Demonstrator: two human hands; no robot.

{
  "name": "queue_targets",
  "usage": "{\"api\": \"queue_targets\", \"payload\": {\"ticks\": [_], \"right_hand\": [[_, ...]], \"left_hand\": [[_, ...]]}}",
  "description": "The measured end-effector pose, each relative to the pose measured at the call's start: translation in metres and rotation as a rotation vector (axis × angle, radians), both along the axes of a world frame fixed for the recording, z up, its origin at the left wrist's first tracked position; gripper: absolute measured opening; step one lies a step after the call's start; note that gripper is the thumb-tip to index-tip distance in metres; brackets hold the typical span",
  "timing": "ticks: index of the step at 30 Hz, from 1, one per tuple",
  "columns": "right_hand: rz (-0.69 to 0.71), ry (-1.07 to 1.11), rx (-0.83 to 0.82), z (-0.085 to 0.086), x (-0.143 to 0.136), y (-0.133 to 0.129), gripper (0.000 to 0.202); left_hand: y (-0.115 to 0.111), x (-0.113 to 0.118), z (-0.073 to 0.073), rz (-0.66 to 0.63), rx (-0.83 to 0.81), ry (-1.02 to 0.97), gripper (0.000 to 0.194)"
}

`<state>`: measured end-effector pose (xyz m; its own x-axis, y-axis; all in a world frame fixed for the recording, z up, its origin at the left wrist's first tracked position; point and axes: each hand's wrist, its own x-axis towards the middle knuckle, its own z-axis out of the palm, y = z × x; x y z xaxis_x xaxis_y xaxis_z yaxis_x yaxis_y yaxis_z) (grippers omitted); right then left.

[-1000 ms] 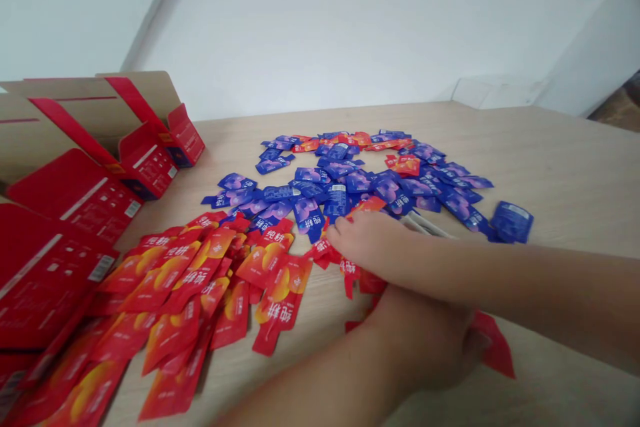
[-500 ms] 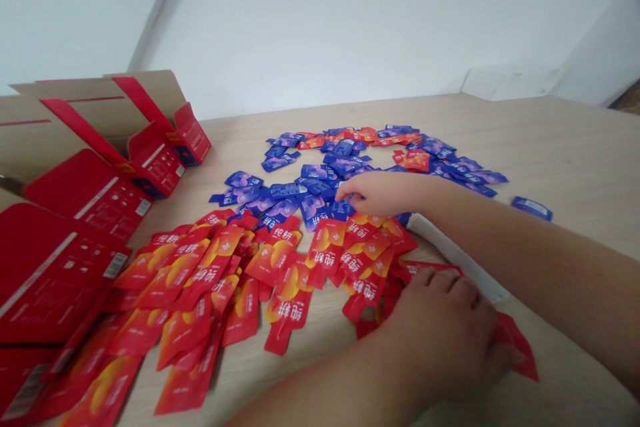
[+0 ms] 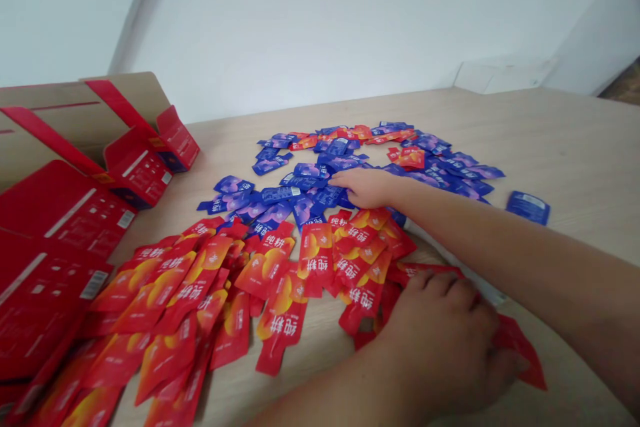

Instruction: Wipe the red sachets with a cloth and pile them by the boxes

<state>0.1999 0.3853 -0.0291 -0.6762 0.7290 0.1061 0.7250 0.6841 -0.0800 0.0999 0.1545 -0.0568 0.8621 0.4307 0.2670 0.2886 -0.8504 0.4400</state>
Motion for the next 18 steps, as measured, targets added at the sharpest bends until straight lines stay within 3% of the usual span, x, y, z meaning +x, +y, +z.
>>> {"api": "queue_targets", "payload": {"ticks": [3,6,9,13,18], "right_hand": [[-0.145,0.064,0.076,0.012,0.019,0.008,0.053],[-0.421,0.085,0.132,0.025,0.054,0.03,0.046],[-0.643,0.026,0.071,0.026,0.092,0.056,0.049],[-0.676,-0.079,-0.071,0.016,0.12,0.077,0.036],[-0.614,-0.154,-0.147,0.012,0.122,0.099,0.029]], "left_hand": [[0.006,-0.002,0.002,0.007,-0.112,-0.04,0.048],[0.014,-0.006,0.008,-0.042,-0.232,-0.074,0.046],[0.019,-0.009,0.013,-0.07,-0.31,-0.091,0.046],[0.019,-0.008,0.013,-0.04,-0.339,-0.099,0.04],[0.022,-0.004,0.008,-0.023,-0.366,-0.118,0.039]]}}
